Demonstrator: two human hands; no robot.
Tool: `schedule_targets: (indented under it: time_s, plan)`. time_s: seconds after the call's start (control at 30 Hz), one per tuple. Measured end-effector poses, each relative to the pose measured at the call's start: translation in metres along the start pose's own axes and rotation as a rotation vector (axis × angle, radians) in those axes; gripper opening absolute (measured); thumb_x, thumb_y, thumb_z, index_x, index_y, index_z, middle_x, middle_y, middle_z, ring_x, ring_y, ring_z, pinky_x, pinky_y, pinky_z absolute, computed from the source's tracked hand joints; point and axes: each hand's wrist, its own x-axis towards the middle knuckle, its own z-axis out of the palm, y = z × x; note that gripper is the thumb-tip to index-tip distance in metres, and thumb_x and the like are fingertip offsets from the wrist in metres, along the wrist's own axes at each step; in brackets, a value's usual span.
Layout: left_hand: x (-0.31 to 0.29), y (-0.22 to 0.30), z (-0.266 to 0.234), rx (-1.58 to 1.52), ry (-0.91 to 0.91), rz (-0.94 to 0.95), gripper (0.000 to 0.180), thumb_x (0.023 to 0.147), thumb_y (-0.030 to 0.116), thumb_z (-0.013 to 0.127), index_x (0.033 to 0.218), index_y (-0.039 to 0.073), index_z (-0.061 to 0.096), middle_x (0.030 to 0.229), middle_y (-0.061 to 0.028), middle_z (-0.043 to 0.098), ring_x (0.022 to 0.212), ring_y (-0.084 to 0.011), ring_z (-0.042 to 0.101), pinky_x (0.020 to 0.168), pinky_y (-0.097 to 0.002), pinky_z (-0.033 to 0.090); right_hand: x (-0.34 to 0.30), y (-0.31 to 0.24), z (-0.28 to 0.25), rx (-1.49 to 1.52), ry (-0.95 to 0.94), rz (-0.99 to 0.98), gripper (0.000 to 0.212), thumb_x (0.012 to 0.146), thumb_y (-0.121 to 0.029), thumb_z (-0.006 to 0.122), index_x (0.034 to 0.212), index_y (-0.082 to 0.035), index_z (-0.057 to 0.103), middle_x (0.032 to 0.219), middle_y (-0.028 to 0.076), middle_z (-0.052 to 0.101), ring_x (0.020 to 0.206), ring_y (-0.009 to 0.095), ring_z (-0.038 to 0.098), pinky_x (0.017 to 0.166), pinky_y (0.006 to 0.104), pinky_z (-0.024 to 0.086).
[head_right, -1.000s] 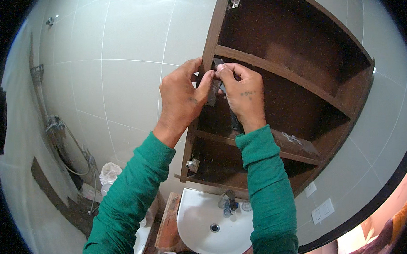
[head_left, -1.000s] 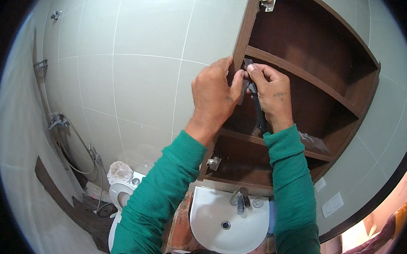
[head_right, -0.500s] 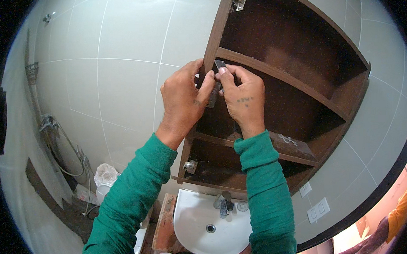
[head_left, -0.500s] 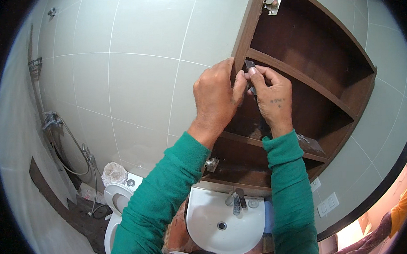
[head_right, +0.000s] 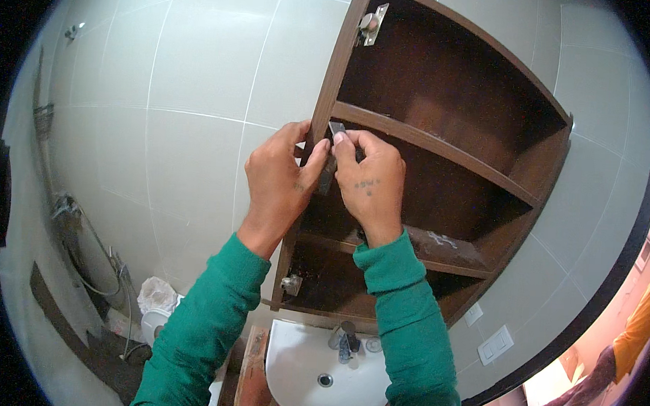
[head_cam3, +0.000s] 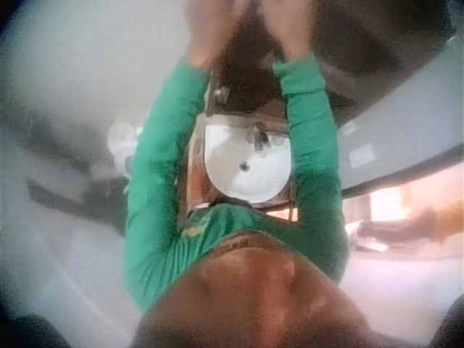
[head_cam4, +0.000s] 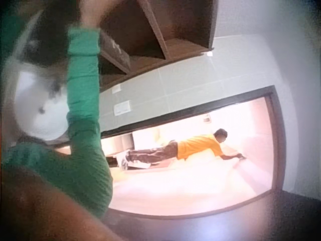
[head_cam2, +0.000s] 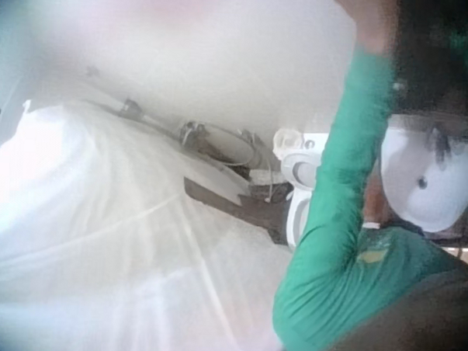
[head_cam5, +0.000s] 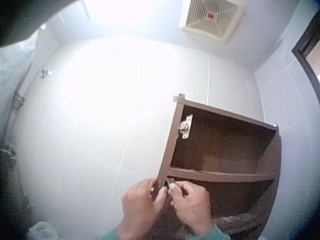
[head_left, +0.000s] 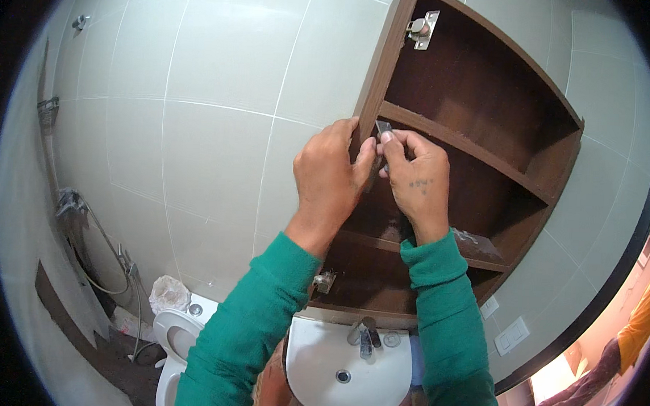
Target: The person repairs a wooden bathroom cabinet mounted above a sink. They use a hammer to tap the cabinet frame and a utility knife to scrape and clean the metal hinges. The person repeatedly checks the fit of the cabinet door during the process.
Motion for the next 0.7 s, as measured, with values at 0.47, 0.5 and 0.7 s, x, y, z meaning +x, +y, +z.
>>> schedule_targets:
  time_s: [0.47, 0.5, 0.7]
  plan:
    - [0.001, 0.0, 0.012, -0.149, 0.084, -0.187, 0.032, 0.088, 0.024, 0.089, 0.103, 0.001, 0.072, 0.093, -0.0127, 0.078, 0.069, -0.0228, 0.073, 0.063, -0.0365, 0.058, 0.027, -0.061, -0.045, -0.551, -0.068, -0.229, 0.025, 0.098, -0.024, 0.072, 0.104, 0.0, 0.081, 0.094, 0.024, 0.077, 0.088, 0.039, 0.078, 0.082, 0.0463, 0.06]
    - [0.001, -0.001, 0.013, -0.143, 0.092, -0.175, 0.033, 0.087, 0.024, 0.09, 0.101, 0.002, 0.071, 0.091, -0.0122, 0.077, 0.068, -0.0227, 0.072, 0.062, -0.0369, 0.057, 0.027, -0.063, -0.042, -0.572, -0.055, -0.232, 0.026, 0.098, -0.024, 0.072, 0.103, 0.0, 0.081, 0.093, 0.024, 0.077, 0.088, 0.039, 0.078, 0.082, 0.0468, 0.06]
    - [-0.001, -0.006, 0.014, -0.202, 0.106, -0.159, 0.036, 0.085, 0.023, 0.091, 0.1, 0.003, 0.065, 0.089, -0.0114, 0.071, 0.067, -0.0226, 0.066, 0.061, -0.0383, 0.054, 0.027, -0.074, -0.028, -0.71, -0.03, -0.197, 0.025, 0.098, -0.023, 0.071, 0.101, -0.001, 0.081, 0.091, 0.024, 0.078, 0.087, 0.04, 0.078, 0.083, 0.0488, 0.061]
